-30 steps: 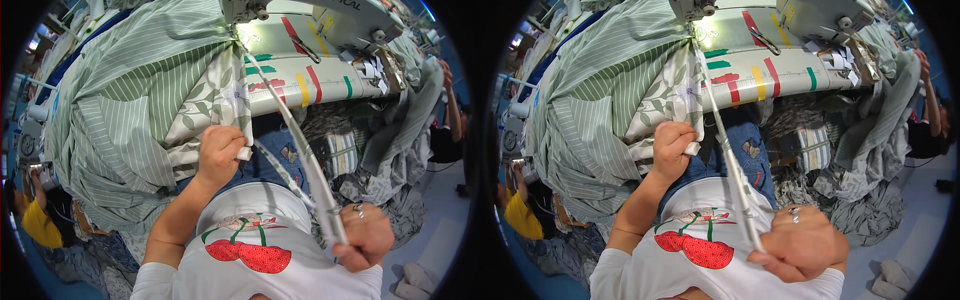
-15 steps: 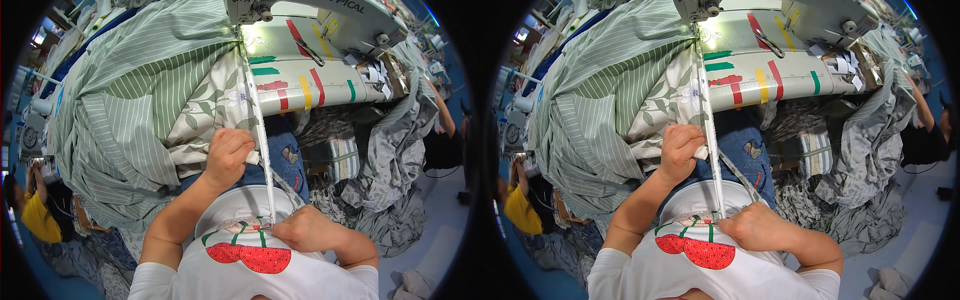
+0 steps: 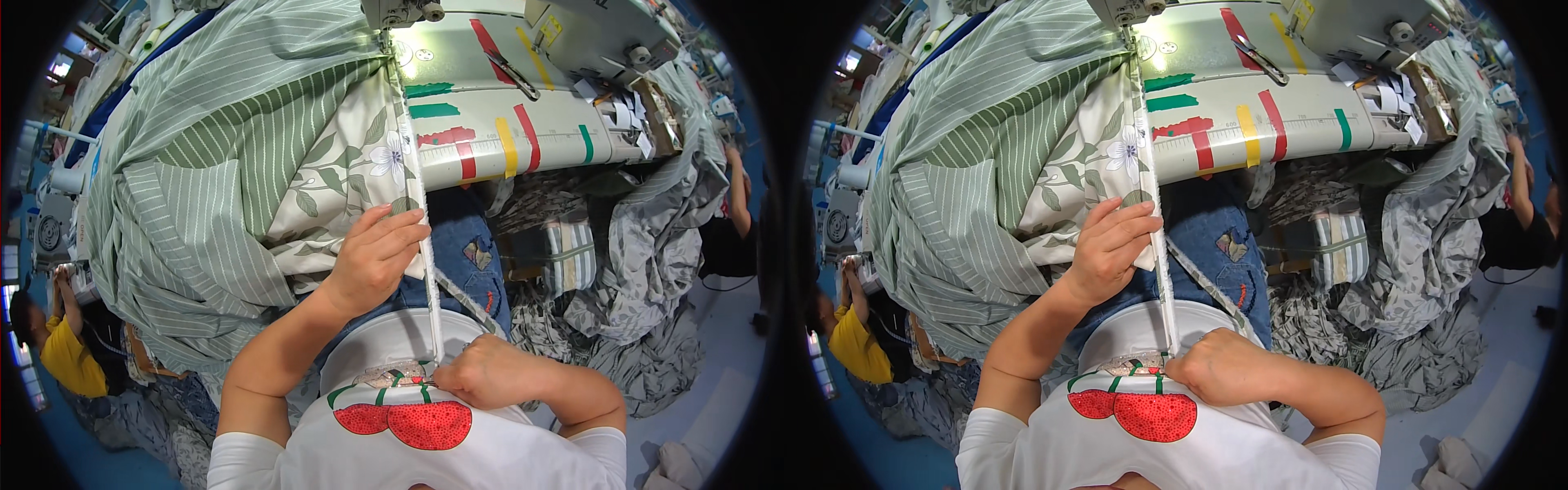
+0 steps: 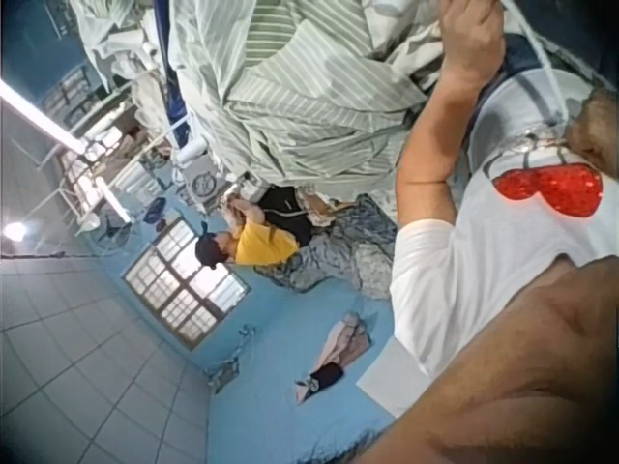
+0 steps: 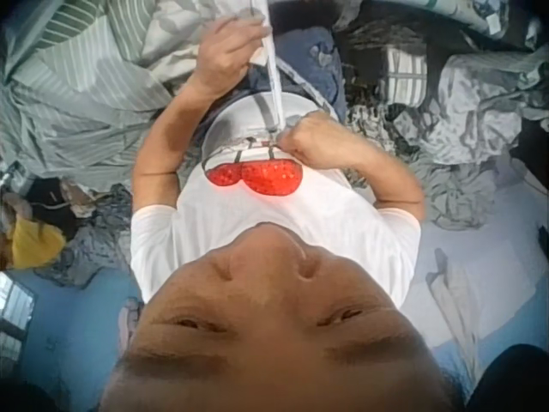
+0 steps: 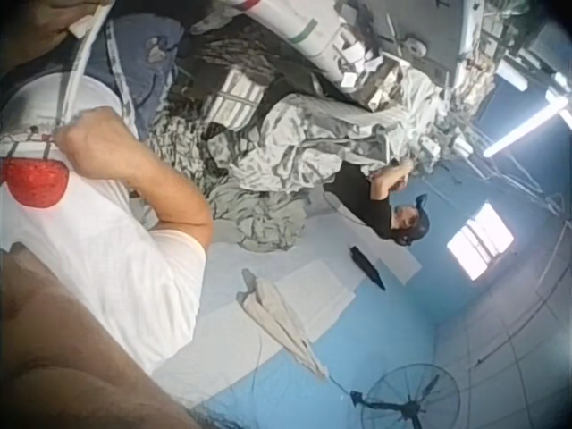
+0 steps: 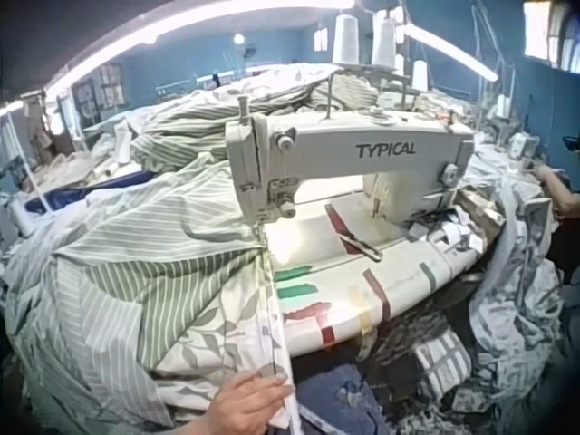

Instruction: The person aligns the edges of fabric pieces and sews them together using a sewing machine.

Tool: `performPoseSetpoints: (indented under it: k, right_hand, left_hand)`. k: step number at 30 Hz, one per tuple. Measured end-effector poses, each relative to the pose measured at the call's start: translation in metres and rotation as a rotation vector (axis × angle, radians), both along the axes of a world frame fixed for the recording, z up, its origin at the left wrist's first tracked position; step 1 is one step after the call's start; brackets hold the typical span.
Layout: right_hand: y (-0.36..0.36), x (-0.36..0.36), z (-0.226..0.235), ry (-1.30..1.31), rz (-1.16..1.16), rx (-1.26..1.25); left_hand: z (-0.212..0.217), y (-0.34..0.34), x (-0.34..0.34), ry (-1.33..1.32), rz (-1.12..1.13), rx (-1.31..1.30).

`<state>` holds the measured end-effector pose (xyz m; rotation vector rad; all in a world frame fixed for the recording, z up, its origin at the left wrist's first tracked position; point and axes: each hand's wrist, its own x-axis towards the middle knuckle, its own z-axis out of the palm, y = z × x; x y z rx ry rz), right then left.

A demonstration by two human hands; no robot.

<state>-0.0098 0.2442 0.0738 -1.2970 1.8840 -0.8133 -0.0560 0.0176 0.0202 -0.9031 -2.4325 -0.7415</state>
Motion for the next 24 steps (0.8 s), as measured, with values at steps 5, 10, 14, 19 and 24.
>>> performPoseSetpoints:
  k: [5,10,14,19,24]
  right_hand:
    - [0.001,-0.008,0.000,-0.020,0.014,0.062]
    - [0.013,-0.037,0.002,0.027,-0.254,-0.099]
    - [0.014,-0.069,-0.013,-0.295,-0.561,-0.307]
    - [-0.033,-0.093,-0.038,0.760,-0.622,-0.432]
    - [-0.050,-0.112,-0.042,0.919,-0.448,-0.496]
  left_hand:
    - [-0.010,-0.003,-0.002,-0.085,-0.008,0.112]
    - [-0.010,-0.002,0.000,-0.122,0.006,0.219]
    - [-0.004,0.000,0.003,-0.128,0.026,0.213]
    - [0.000,0.005,0.002,-0.131,0.025,0.253]
    - [0.002,0.007,0.001,-0.166,0.034,0.254]
